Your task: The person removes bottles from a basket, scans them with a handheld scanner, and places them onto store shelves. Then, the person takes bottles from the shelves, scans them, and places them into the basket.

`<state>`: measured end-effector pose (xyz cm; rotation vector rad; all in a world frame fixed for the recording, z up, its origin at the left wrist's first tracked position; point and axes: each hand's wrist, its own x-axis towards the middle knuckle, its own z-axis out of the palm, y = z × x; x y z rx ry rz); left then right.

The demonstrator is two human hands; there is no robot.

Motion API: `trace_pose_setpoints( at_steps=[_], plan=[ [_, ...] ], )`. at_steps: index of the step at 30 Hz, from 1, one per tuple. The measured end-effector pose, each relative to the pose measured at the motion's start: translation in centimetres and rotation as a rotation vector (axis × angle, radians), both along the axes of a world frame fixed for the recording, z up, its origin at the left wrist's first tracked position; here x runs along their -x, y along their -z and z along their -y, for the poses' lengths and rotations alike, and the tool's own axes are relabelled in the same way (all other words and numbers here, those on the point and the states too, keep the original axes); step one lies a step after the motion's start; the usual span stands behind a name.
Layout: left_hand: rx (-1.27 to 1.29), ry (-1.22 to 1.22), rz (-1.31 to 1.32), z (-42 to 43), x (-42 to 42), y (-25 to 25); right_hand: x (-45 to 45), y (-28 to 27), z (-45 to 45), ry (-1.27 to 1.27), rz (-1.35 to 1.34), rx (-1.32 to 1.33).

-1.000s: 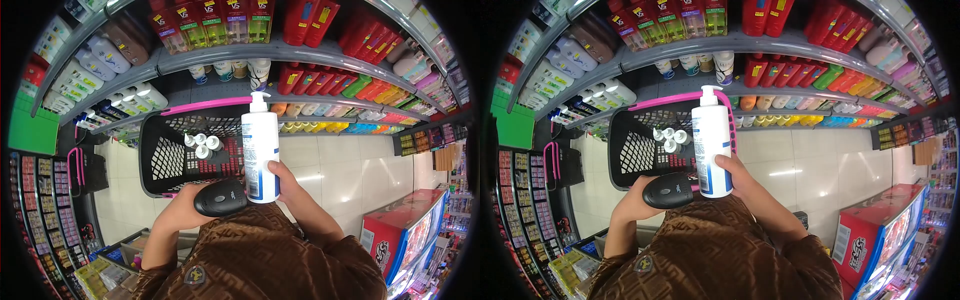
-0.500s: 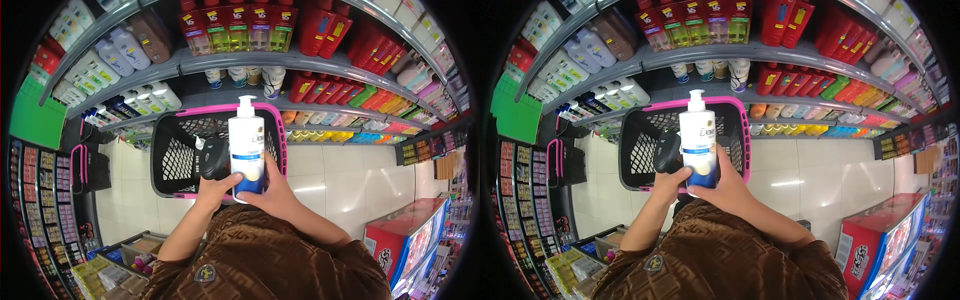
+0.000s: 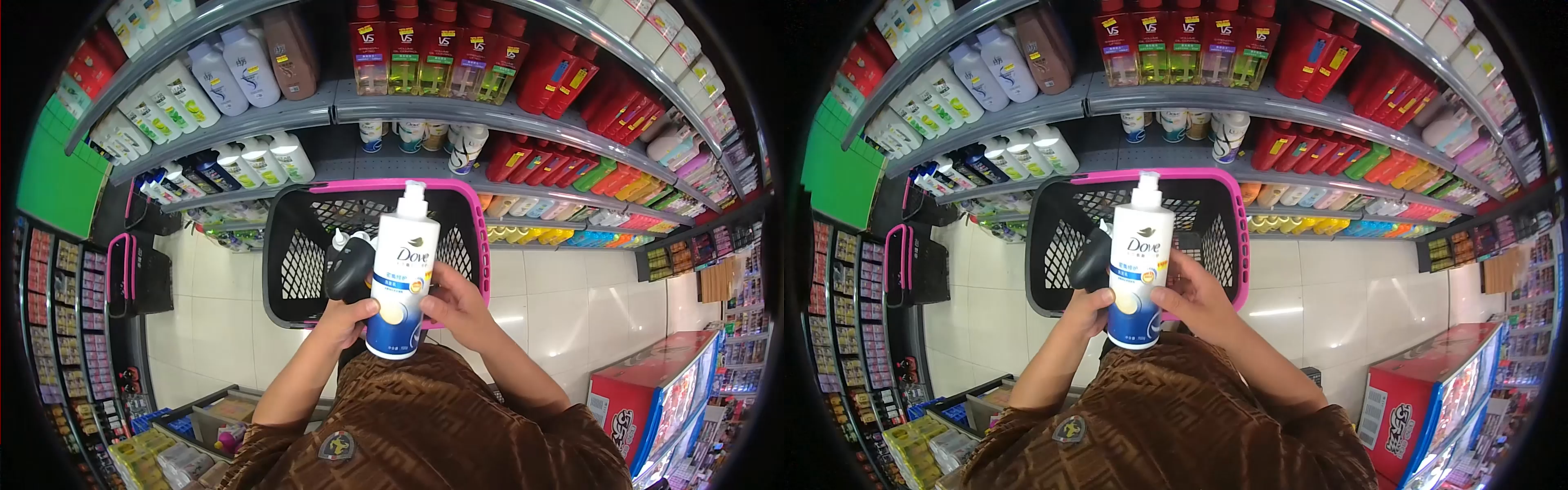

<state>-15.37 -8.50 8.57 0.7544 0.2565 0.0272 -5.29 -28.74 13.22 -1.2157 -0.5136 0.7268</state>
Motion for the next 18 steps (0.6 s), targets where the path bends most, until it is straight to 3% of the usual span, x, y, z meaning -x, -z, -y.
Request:
trace_pose_setpoints(
  at_steps=[3, 5, 7, 9, 11, 15, 18],
  plan=[
    [0.057, 0.157, 0.005, -0.9, 0.5, 0.6, -1.9, -0.8, 0.9, 0.02, -0.02, 0.032],
    [0.23, 0.289, 0.048, -0.9, 0.4, 0.7, -3.1, -1.5, 0.9, 0.076, 0.043, 0.011],
    [0.087, 0.338, 0.035, -0.4, 0.3, 1.9, -4.1, -3.3, 1.1, -0.072, 0.068, -0.048],
    [0.332, 0.457, 0.006, 0.7, -0.3, 2.0, -4.2, -3.8, 1.1, -0.131, 0.032, -0.011],
    [0.322, 0.438, 0.023, 1.7, -1.0, 1.6, -3.9, -3.7, 0.8, 0.033, -0.117, -0.079],
    [0.315, 0.386, 0.054, 2.4, -1.1, 1.5, -2.8, -2.1, 1.4, 0.025, -0.102, 0.03],
    [0.159, 0.159, -0.024, 2.7, -1.3, 2.2, 0.0, -0.4, 1.4, 0.003, -0.047, 0.114]
  ],
)
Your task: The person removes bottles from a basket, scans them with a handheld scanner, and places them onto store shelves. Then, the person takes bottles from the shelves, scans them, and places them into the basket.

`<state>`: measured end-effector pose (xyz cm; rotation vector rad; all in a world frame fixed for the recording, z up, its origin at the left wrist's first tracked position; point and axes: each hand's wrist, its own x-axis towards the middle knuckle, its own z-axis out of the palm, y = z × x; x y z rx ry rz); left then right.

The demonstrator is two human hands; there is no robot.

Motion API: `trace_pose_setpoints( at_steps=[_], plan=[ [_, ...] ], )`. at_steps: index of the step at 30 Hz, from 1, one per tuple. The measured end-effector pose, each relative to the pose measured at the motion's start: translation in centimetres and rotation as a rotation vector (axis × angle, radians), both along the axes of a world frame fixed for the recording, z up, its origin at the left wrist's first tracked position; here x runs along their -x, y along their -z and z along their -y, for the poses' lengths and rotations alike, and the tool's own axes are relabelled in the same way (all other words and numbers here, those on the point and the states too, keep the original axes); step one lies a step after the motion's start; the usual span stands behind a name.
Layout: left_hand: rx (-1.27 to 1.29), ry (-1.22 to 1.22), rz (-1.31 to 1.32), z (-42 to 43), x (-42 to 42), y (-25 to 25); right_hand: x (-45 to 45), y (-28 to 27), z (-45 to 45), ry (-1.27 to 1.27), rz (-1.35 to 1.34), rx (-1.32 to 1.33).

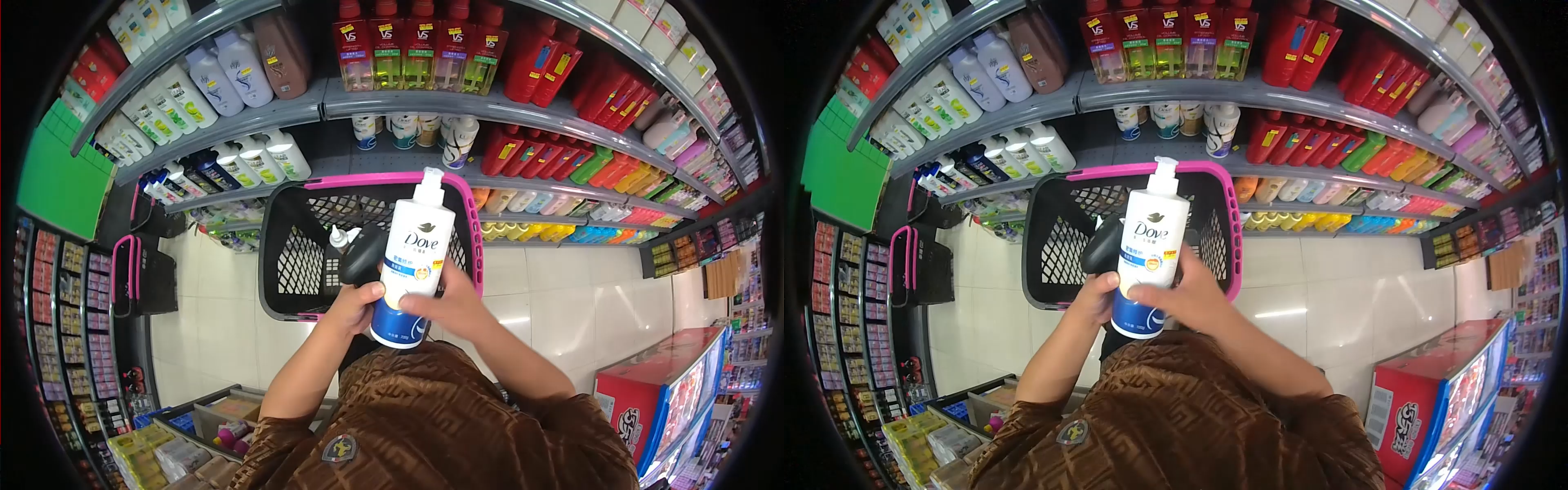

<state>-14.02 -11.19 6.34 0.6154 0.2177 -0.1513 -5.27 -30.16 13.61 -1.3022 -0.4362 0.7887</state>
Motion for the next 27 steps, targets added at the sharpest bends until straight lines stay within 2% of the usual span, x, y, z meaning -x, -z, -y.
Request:
trace_pose_setpoints(
  at_steps=[1, 4, 7, 9, 11, 12, 15, 16, 17, 19, 22, 27],
  plan=[
    [0.005, -0.001, 0.006, -0.1, 0.0, 0.2, 0.4, 0.2, -0.1, -0.001, 0.006, 0.005],
    [-0.42, -0.034, -0.043, -0.7, 0.4, -0.9, 0.9, 0.8, -0.2, -0.052, -0.15, -0.025],
    [-0.544, -0.019, 0.034, -0.6, 0.8, -3.7, 0.7, 2.3, 0.2, -0.073, -0.148, 0.037],
    [-0.581, -0.024, 0.058, -1.3, 1.1, -3.5, 0.9, 2.8, -0.1, -0.079, -0.152, 0.049],
    [-0.8, -0.03, -0.01, -2.4, 2.0, -3.7, 0.7, 3.0, -0.7, -0.003, 0.077, 0.149],
    [-0.943, -0.102, 0.046, -3.1, 2.5, -3.9, 0.4, 3.4, -1.2, 0.085, 0.218, 0.182],
    [-0.802, -0.142, -0.097, -5.6, 4.8, -3.6, -1.3, 5.2, -2.2, 0.275, 0.583, 0.275],
    [-0.764, -0.194, -0.075, -6.1, 5.5, -3.9, -1.7, 3.8, -3.3, 0.342, 0.416, -0.028],
    [-0.758, -0.195, -0.077, -6.7, 6.3, -3.8, -4.5, 8.9, -2.8, 0.378, 0.486, -0.015],
    [-0.782, -0.188, -0.09, -8.4, 7.9, -3.5, -7.5, 7.6, -3.4, 0.397, 1.032, 0.09],
    [-0.814, -0.199, -0.121, -10.2, 9.4, -3.3, -10.9, 6.3, -5.9, 0.476, 1.322, 0.193],
    [-0.788, -0.245, -0.162, -11.4, 10.7, -3.2, -16.3, 7.3, -9.8, 0.373, 1.327, 0.261]
  ],
)
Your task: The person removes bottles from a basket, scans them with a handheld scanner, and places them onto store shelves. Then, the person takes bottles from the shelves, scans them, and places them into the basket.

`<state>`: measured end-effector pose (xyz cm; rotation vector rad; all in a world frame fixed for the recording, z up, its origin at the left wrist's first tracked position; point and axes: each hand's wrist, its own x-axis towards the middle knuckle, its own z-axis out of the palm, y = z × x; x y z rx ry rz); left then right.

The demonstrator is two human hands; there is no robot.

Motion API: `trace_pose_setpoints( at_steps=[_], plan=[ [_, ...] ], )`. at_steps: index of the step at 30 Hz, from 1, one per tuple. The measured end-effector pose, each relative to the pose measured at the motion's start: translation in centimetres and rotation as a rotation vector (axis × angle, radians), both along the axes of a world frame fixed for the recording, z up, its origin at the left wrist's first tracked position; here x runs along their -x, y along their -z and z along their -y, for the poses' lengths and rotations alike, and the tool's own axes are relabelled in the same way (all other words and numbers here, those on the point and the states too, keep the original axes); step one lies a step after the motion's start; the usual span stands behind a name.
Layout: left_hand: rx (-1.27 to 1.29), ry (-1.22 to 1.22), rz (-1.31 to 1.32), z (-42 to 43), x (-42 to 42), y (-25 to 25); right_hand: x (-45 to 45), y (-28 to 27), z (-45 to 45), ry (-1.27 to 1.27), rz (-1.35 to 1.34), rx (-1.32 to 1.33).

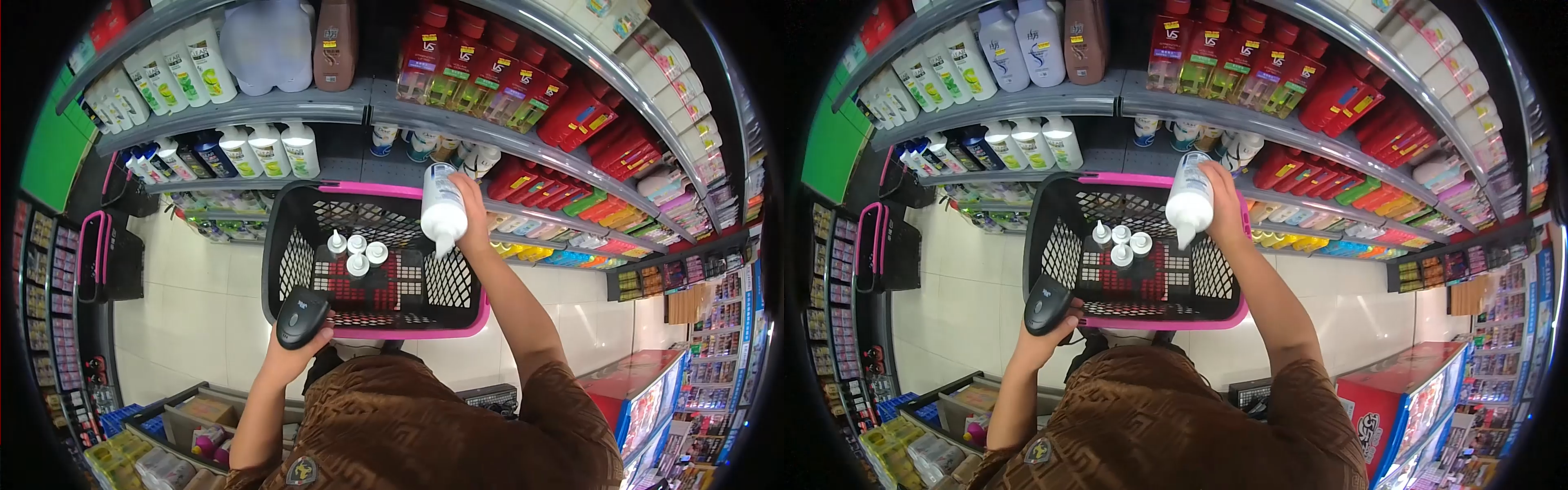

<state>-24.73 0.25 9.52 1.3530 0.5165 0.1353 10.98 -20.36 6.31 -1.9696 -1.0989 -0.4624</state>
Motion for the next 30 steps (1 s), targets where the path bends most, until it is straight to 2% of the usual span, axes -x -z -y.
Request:
trace_pose_setpoints(
  at_steps=[4, 9, 13, 16, 18, 20, 21, 28, 30],
  plan=[
    [-0.017, -0.059, -0.04, -0.3, 1.1, 0.0, -5.5, 3.5, -2.9, 0.035, 0.029, 0.068],
    [-0.103, -0.038, -0.109, -1.7, 1.9, -0.1, -10.8, 6.6, -5.0, 0.144, -0.229, 0.113],
    [-0.049, -0.089, -0.158, -2.1, 2.0, 0.0, -14.2, 9.7, -4.7, 0.13, -0.441, 0.137],
    [-0.053, -0.102, -0.145, -1.8, 1.5, -0.4, -16.2, 12.0, -4.3, 0.255, -0.517, 0.265],
    [-0.018, -0.124, -0.137, -1.3, 1.2, -0.1, -18.2, 13.2, -4.6, 0.231, -0.516, 0.184],
    [0.061, -0.147, -0.133, -0.8, 0.9, -0.1, -19.8, 14.2, -4.6, 0.292, -0.755, 0.221],
    [0.059, -0.133, -0.141, -0.6, 0.6, -0.2, -19.6, 14.2, -4.7, 0.365, -0.652, 0.237],
    [0.072, -0.07, -0.145, 0.2, -1.2, 0.6, -20.0, 15.4, -4.6, 0.366, -0.687, 0.205],
    [0.08, -0.083, -0.146, 0.4, -1.5, 0.7, -20.4, 15.8, -4.6, 0.37, -0.726, 0.273]
  ],
)
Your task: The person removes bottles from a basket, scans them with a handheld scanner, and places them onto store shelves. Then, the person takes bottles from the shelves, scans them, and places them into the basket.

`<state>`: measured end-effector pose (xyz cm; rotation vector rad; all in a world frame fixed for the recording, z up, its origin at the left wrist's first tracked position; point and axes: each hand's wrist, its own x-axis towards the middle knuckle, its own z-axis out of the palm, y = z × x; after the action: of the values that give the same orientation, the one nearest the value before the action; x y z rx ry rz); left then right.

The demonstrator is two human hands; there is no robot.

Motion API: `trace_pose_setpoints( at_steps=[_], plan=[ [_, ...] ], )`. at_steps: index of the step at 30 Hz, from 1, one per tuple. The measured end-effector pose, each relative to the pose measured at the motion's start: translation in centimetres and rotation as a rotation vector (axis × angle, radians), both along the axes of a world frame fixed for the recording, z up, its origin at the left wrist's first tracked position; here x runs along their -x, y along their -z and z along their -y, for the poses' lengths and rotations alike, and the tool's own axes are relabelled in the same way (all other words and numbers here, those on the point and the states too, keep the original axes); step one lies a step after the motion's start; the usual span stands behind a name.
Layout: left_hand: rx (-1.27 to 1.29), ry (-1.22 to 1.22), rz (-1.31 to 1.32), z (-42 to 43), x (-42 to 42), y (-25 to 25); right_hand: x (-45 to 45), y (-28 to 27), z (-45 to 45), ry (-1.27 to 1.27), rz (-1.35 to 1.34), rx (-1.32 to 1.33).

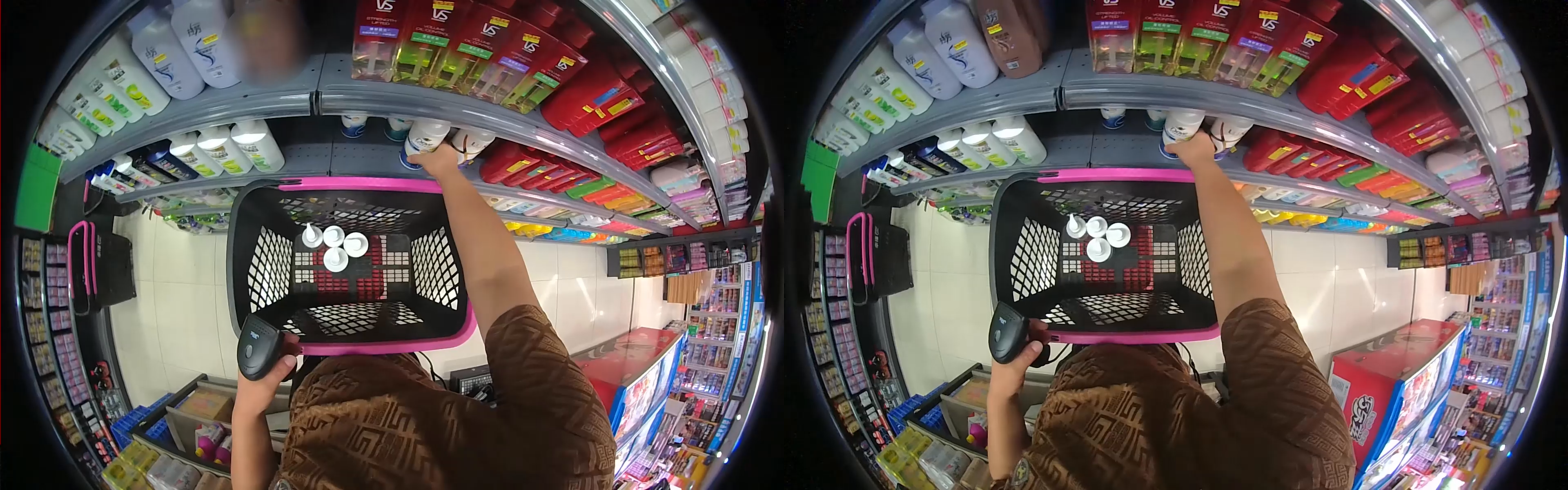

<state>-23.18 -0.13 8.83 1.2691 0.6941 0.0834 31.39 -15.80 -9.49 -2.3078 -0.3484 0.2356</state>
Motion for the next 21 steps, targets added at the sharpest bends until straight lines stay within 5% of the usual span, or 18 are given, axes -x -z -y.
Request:
trace_pose_setpoints(
  at_steps=[3, 6, 14, 17, 19, 21],
  plan=[
    [-0.014, 0.015, -0.003, 0.2, -0.6, 0.0, -1.0, 1.8, -0.5, 0.03, -0.238, 0.333],
    [-0.026, 0.0, -0.053, 0.5, -1.1, -0.2, 3.2, -5.7, -2.7, 0.187, -0.322, 0.489],
    [-0.014, 0.017, -0.049, 0.0, -1.1, 0.5, -0.1, -1.7, -2.1, 0.254, -0.543, 0.353],
    [-0.011, 0.039, -0.044, 0.2, -2.1, 0.8, 0.3, -3.0, -1.4, -0.024, -0.384, 0.445],
    [0.042, 0.031, 0.014, 0.6, -3.8, 0.5, 4.7, -9.5, -0.9, -0.162, -0.163, 0.671],
    [0.132, 0.011, 0.124, 1.6, -6.1, 0.6, 9.6, -10.0, 1.6, -0.293, 0.058, 0.245]
  ],
)
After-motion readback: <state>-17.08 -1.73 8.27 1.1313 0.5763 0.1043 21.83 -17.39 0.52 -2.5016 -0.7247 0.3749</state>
